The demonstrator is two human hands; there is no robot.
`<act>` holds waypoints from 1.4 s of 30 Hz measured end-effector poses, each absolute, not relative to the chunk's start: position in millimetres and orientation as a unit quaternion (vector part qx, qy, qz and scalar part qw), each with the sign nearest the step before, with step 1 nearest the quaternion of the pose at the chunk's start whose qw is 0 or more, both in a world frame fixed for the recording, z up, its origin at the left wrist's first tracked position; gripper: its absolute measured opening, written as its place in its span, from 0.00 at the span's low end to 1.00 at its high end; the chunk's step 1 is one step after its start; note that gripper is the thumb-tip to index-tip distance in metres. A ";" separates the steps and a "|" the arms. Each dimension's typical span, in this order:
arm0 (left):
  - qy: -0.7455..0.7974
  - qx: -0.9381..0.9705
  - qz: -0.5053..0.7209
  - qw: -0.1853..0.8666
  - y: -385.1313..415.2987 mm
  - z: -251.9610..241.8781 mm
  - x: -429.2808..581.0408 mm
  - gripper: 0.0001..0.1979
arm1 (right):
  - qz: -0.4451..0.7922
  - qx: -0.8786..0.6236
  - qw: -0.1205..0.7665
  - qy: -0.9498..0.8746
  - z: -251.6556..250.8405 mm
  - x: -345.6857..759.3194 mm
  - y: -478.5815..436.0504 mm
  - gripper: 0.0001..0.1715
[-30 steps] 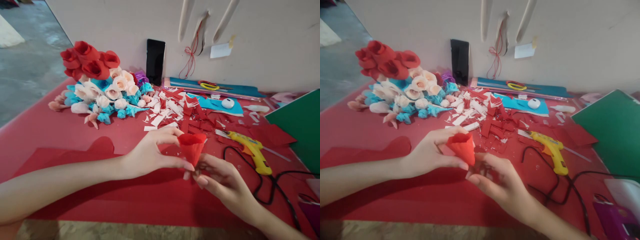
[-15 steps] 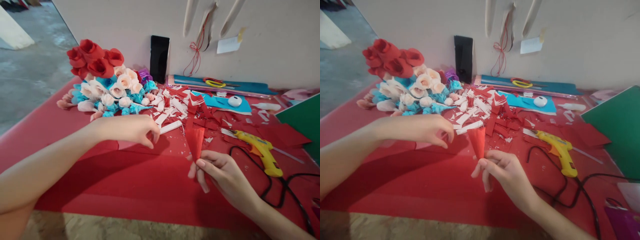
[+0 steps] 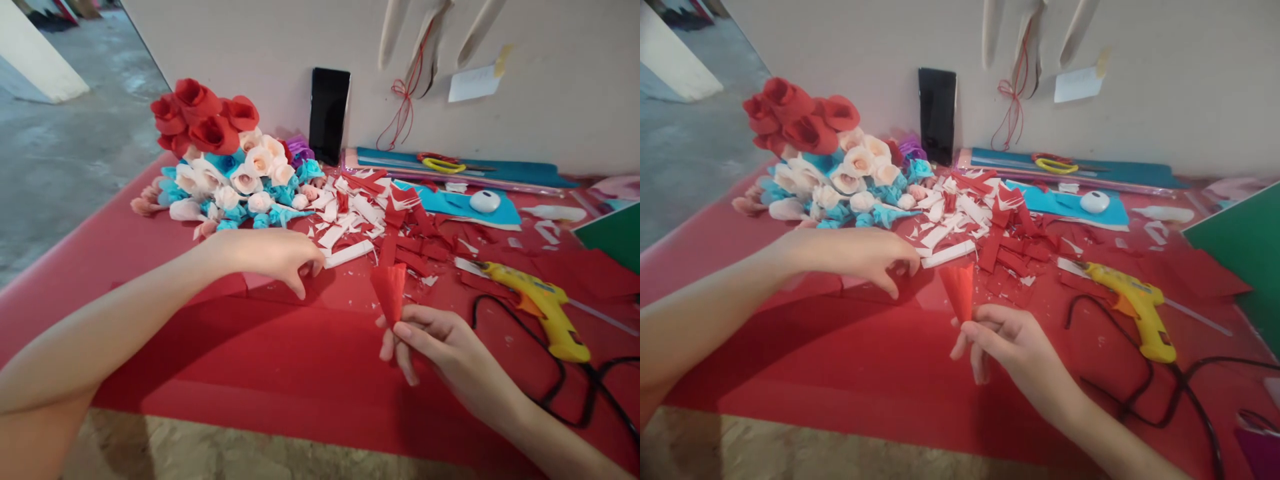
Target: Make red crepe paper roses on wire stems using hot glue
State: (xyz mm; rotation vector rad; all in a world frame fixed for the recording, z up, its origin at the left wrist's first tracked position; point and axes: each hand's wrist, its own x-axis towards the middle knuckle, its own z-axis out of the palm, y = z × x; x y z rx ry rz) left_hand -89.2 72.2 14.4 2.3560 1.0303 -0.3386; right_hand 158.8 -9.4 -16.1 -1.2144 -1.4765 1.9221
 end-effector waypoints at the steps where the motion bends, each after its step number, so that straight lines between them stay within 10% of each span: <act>1: 0.378 0.876 -0.124 0.272 71.6 13.0 -88.8 0.09 | 0.694 -0.438 0.215 -0.530 -16.2 158.6 -9.3 0.16; 42: 0.379 0.862 -0.164 0.293 70.0 15.4 -85.7 0.06 | 0.683 -0.441 0.212 -0.543 -15.7 158.2 -7.8 0.15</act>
